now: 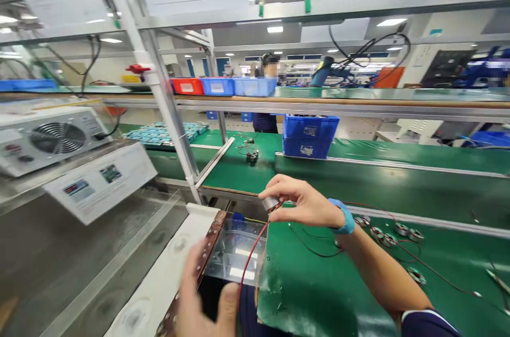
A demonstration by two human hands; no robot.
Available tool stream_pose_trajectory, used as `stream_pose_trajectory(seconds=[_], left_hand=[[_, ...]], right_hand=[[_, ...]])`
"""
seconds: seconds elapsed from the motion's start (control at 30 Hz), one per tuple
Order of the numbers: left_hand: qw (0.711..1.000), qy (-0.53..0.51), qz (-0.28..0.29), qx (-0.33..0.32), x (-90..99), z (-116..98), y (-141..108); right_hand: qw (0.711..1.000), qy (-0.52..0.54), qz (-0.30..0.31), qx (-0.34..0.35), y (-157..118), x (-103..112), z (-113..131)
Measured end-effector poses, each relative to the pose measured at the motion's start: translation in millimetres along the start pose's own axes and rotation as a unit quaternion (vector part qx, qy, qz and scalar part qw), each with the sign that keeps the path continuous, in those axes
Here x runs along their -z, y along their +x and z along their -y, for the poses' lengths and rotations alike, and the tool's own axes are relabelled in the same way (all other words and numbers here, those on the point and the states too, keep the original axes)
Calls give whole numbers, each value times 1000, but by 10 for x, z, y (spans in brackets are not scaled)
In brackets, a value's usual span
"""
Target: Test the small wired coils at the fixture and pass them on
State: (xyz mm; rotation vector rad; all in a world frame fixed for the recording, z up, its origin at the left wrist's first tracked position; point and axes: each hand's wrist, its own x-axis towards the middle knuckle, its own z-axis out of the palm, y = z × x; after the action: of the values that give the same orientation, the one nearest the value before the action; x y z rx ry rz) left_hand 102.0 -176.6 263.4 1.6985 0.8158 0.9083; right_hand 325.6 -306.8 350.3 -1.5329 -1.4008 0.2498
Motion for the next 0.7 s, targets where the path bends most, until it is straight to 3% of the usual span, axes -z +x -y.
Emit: stream_pose_trajectory(seconds=[0.07,0.13,0.2,0.23,0.37,0.43,0.57,0.7], left_hand=[[970,-196,121,72,-130,11,-147],[875,-387,209,201,-182,183,-266],[785,-508,214,284,-153,455,-358],[769,-536,181,298,-116,603,-399],[790,-533,-38,301,66,1127,-554],[792,-516,-108,306,148,1314,-621],[796,-499,-127,317,322,1544,-735],[799,-479,-86,353,469,1641,-813]], right_hand=[[998,2,61,25,212,-383,64],[994,-2,106,36,416,-837,-35],[989,-10,147,30,619,-1360,-260],[985,-15,169,20,720,-1649,-398],[965,-68,250,-43,1052,-2899,-897],[947,-119,295,-55,1154,-3476,-1044],[904,-199,377,-23,1253,-4305,-1163],[869,-239,430,49,1261,-4676,-1216]])
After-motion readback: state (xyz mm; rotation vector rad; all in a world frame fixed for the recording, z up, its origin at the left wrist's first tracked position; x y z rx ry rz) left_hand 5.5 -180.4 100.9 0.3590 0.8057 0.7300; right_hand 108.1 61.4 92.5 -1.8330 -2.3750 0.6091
